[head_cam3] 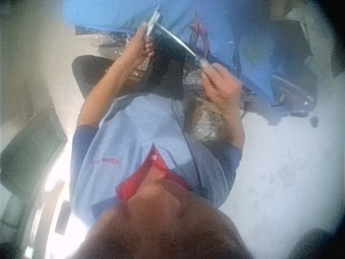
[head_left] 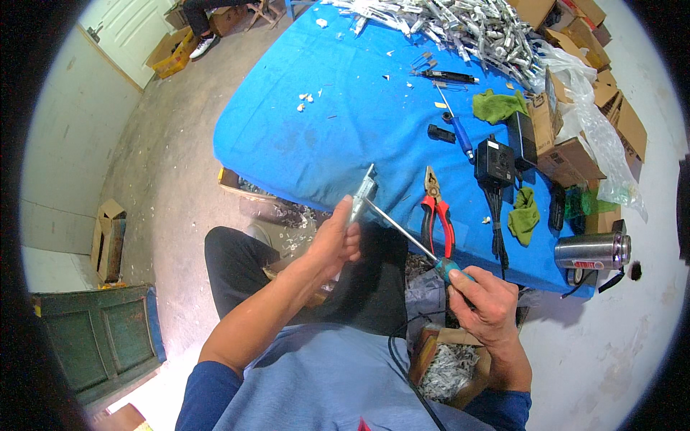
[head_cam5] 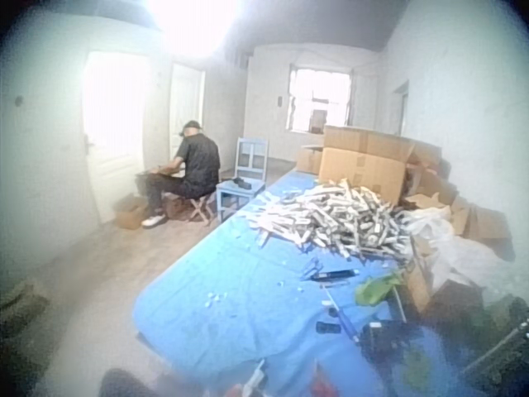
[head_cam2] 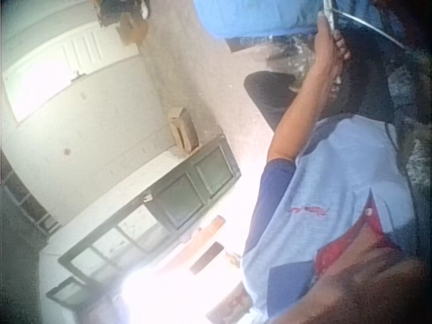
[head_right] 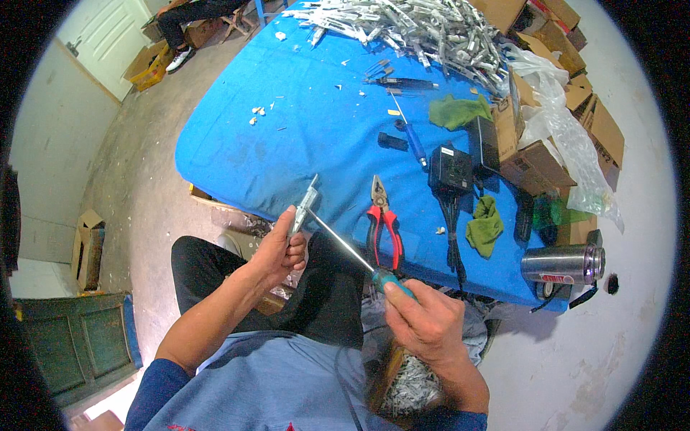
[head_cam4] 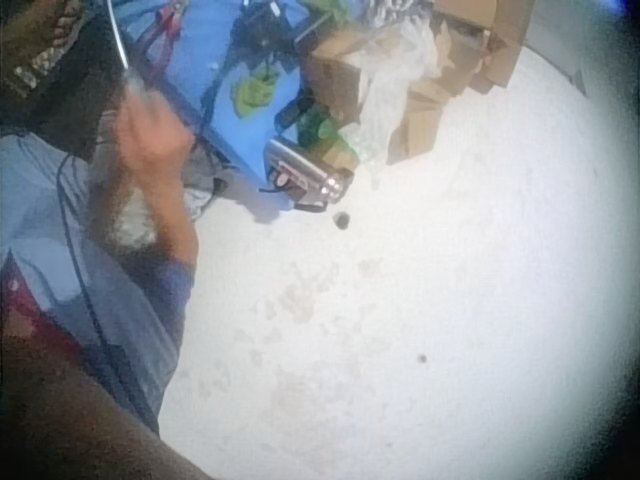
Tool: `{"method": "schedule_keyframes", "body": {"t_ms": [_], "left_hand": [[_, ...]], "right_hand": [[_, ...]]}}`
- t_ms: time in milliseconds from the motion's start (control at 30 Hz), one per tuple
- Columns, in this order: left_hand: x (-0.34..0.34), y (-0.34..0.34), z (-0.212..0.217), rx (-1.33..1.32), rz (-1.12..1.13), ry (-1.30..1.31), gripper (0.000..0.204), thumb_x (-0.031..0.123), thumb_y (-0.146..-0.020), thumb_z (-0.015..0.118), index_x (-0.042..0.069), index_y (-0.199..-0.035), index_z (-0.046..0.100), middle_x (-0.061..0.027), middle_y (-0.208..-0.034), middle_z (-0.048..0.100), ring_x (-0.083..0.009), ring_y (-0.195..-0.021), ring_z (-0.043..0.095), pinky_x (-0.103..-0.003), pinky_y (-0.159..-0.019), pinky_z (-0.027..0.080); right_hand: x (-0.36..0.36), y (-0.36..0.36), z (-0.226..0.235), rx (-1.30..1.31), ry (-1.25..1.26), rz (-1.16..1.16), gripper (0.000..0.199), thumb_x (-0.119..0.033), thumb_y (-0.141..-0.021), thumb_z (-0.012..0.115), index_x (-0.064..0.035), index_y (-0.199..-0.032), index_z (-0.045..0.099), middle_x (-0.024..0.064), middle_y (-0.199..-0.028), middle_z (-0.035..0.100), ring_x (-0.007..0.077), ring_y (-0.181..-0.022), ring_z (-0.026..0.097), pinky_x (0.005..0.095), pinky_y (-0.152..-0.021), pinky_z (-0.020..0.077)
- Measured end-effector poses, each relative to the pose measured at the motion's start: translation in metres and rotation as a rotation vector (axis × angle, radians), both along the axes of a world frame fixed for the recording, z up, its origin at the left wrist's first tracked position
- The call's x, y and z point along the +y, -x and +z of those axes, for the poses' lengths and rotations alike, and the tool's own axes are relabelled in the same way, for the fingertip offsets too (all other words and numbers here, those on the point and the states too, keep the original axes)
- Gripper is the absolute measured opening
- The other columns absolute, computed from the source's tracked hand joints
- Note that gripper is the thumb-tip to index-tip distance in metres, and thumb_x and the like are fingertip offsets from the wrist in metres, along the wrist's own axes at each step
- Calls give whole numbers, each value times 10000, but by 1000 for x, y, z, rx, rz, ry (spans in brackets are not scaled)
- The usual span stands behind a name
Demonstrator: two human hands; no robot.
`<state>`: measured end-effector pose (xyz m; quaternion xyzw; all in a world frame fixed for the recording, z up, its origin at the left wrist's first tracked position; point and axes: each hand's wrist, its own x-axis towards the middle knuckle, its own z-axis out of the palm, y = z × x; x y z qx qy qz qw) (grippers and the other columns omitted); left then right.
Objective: The person joins metal components together using pliers to hold pieces in place and a screwdriver to tighten fasteners.
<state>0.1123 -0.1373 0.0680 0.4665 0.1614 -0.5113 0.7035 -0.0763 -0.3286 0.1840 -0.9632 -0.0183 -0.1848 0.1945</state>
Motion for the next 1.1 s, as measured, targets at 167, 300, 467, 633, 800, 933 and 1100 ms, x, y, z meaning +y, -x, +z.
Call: {"method": "schedule_keyframes", "body": {"t_ms": [167, 300, 467, 633, 800, 933, 1100], "left_hand": [[0, -1, 4, 9, -7, -27, 612, 700, -885, 462, 190, -577, 319, 58, -515, 245, -110, -430, 230, -283, -469, 289], [0, 0, 2, 14, 1, -30, 610, 698, -883, 470, 189, -584, 320, 58, -523, 253, -106, -435, 223, -282, -471, 283], [-3, 0, 13, 21, 16, -57, 608, 694, -888, 467, 187, -584, 320, 58, -524, 254, -105, -438, 212, -280, -470, 270], [-1, -2, 8, 16, -5, -32, 608, 689, -896, 455, 188, -581, 317, 57, -522, 251, -107, -436, 211, -280, -466, 268], [-1, -3, 7, 10, -15, -38, 612, 691, -895, 453, 188, -576, 310, 56, -519, 248, -111, -438, 216, -281, -464, 266], [0, -3, 4, 16, -14, -39, 620, 695, -886, 465, 191, -566, 302, 52, -517, 246, -115, -441, 226, -281, -462, 264], [1, -4, 3, 16, -25, -24, 626, 699, -877, 479, 191, -557, 299, 51, -508, 243, -114, -430, 224, -281, -456, 261]], "right_hand": [[-3, 0, -1, 9, 45, 38, 389, -76, -664, 758, -89, -1048, 698, 83, -865, 646, 212, -581, 612, 314, -488, 484], [-7, -1, 6, 65, 159, 105, 419, -98, -674, 757, -98, -1085, 678, 76, -908, 623, 201, -568, 573, 312, -474, 466], [-17, -6, 20, 136, 270, 190, 406, -110, -705, 736, -102, -1102, 653, 71, -912, 598, 206, -574, 554, 326, -465, 460], [-33, -20, 26, 173, 124, 207, 368, -86, -723, 731, -107, -1082, 652, 74, -815, 565, 247, -588, 576, 349, -476, 467], [-52, -29, 16, 182, -145, 171, 348, 0, -686, 761, -55, -1023, 693, 114, -864, 677, 249, -671, 662, 313, -547, 508], [-58, -29, 10, 222, -282, 154, 297, 12, -706, 741, -22, -998, 700, 140, -902, 707, 246, -770, 699, 304, -675, 543], [-77, -34, -4, 298, -494, 70, 247, -46, -739, 746, -8, -982, 718, 141, -910, 726, 213, -831, 711, 297, -752, 542]]}}
